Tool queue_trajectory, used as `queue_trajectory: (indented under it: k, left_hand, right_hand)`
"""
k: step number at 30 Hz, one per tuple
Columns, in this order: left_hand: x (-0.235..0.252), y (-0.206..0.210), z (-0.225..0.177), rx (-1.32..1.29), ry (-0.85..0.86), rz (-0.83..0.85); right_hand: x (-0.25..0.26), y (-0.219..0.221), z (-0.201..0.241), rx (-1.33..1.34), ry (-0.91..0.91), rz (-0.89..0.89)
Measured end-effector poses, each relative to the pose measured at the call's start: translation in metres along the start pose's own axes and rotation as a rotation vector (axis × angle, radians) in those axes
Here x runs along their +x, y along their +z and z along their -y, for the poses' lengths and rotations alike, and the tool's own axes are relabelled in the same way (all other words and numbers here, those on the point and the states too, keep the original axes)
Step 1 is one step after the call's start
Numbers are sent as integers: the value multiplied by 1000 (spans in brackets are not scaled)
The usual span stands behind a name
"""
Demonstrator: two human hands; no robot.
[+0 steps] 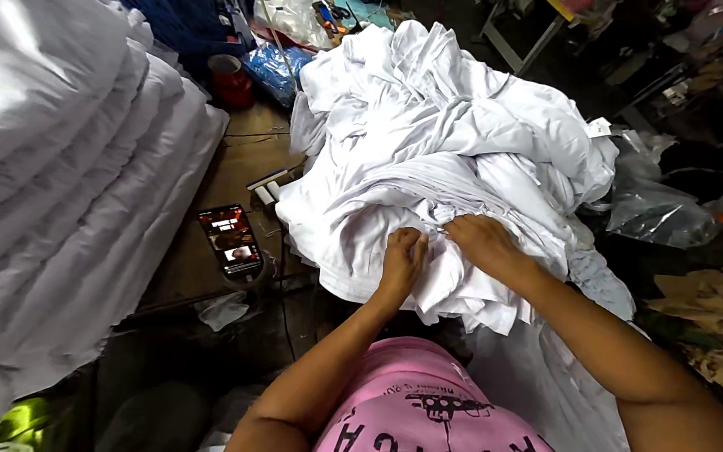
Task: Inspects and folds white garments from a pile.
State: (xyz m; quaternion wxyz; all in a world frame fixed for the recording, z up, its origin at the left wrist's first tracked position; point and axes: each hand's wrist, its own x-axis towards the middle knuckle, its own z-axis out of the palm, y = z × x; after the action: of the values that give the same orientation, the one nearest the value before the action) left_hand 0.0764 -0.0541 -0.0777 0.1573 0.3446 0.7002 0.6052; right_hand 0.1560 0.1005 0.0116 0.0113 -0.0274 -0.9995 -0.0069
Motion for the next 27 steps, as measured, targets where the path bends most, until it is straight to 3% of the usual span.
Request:
queue_trajectory:
  k: [2,5,9,13,16,21,24,27]
  left_hand:
    - [-3,-3,-9,19,-115,228]
    - [-15,20,-37,-158,-40,446]
    - [-27,41,-61,-214,85,505]
    - [-32,41,-62,-274,102,543]
    - [-35,39,-58,-388,192,553]
    - [-37,46,-75,-502,245,726]
    - [-29,62,-80,-517,330,704]
    - [-12,81,-89,-439,576,672]
  right_hand:
    - [1,-18,-13,172,48,46]
    - [4,-36,-29,344,0,-7]
    - [4,-38,-29,398,-150,112]
    - [-5,-24,-36,168,-262,245]
    - [-7,-40,-59,93,-225,129]
    - [1,-42,-108,-24,-278,-203]
    - [4,-37,-111,-39,-271,-244]
    - [-1,-46,-93,3,-127,-146]
